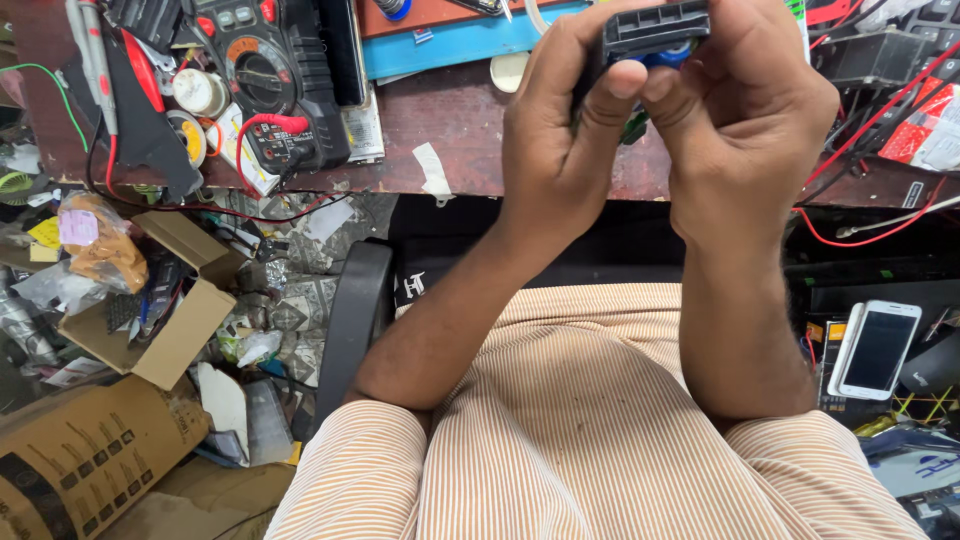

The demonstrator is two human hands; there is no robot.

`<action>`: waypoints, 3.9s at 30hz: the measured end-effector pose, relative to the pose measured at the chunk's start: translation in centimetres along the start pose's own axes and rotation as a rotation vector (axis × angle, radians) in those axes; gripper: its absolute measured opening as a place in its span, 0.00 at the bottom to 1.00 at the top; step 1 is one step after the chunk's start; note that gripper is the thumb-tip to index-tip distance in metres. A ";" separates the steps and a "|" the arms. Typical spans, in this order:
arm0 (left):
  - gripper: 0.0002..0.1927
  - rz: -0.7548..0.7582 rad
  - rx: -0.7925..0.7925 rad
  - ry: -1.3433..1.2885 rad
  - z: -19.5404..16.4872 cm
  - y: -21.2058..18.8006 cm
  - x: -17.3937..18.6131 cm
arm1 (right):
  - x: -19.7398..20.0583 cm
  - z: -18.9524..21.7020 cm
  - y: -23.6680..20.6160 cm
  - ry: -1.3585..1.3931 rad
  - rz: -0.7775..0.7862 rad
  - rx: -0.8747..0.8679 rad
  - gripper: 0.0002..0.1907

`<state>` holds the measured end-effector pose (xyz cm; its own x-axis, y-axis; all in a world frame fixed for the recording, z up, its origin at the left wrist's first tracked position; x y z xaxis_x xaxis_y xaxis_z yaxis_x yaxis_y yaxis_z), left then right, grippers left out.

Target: The person solders connections on a battery pack made of blue and green cylindrical cells using a soldering iron and solder wire, then wraps white tape around the cells and presses the pack into a black casing on the workbench.

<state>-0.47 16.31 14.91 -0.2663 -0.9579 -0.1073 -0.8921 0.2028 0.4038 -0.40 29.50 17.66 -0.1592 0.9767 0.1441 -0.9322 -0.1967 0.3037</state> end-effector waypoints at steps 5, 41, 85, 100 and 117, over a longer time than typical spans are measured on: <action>0.16 -0.063 -0.011 -0.045 0.8 0.1 -0.9 | -0.9 -0.2 0.0 -0.014 -0.051 -0.049 0.13; 0.32 0.113 0.715 1.110 0.9 -5.9 8.5 | 4.3 -6.7 -0.5 -0.489 0.591 -0.437 0.35; 0.21 0.459 0.069 1.375 5.6 -1.9 8.8 | -2.5 -10.2 0.2 -1.056 0.438 0.138 0.23; 0.19 0.430 0.003 1.387 6.2 -1.6 8.6 | -2.3 -10.2 0.8 -1.071 0.429 0.145 0.22; 0.20 0.323 -0.073 1.133 3.2 -1.9 10.1 | 1.1 -7.5 0.1 -0.923 0.219 0.105 0.08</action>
<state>-2.69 6.87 10.11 0.0329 -0.5054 0.8623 -0.8096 0.4924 0.3195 -3.08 31.26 10.77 0.0347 0.4730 0.8804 -0.8711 -0.4175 0.2587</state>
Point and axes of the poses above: each hand's wrist, its own y-axis towards the middle knuckle, its own x-axis out of the back of the hand, z = x × y, the point moved 2 cm from there along y, towards the middle knuckle, and after that the axes turned 14 degrees about z, right-handed, at the moved point
